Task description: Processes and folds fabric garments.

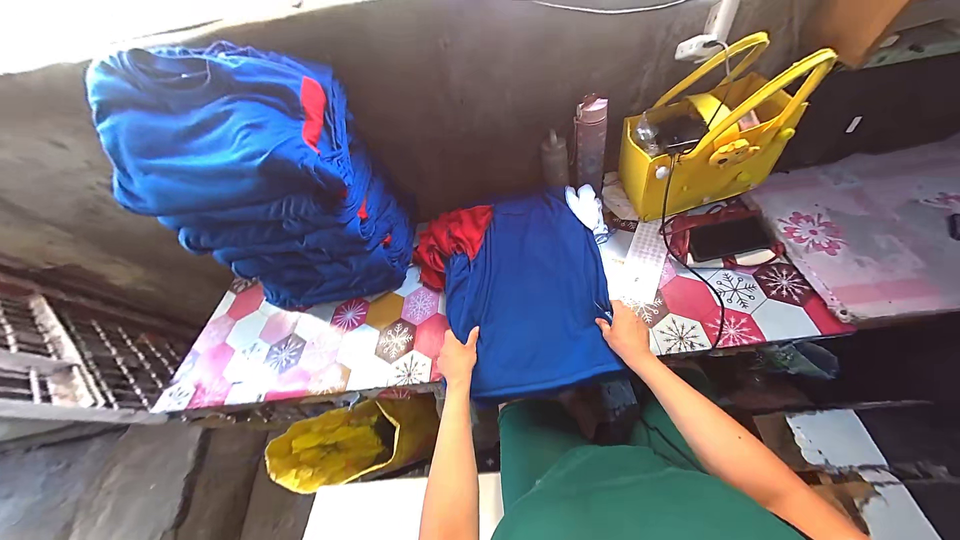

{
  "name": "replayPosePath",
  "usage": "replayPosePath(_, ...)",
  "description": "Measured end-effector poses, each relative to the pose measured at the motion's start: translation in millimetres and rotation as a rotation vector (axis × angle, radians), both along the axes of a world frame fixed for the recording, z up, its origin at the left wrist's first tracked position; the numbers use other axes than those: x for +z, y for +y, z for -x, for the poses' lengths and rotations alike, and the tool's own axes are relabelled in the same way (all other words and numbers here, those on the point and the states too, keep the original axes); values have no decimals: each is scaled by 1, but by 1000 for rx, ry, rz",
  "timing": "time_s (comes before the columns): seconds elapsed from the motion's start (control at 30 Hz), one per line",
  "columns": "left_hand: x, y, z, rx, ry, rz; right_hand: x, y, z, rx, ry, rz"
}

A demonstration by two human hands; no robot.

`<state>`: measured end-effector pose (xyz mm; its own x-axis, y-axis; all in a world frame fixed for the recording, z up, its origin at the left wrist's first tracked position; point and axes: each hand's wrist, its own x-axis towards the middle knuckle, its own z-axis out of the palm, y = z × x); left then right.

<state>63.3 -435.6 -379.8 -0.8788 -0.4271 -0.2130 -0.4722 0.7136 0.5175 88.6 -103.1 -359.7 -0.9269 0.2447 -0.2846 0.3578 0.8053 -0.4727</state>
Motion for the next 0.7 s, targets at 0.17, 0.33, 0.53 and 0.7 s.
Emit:
replayPosePath(0.17, 10, -7, -50, -118, -66, -142, 5, 28, -27, 27, -112, 136)
replayPosePath(0.33, 32, -17, -136, -204, -362, -52, 5, 72, -86, 177, -200, 365)
replayPosePath(0.53, 52, -3, -111, -21, 63, 94, 33, 71, -47, -24, 87, 285)
replayPosePath(0.7, 39, 16, -27, 51, -227, 139, 8, 21, 21, -125, -5, 459)
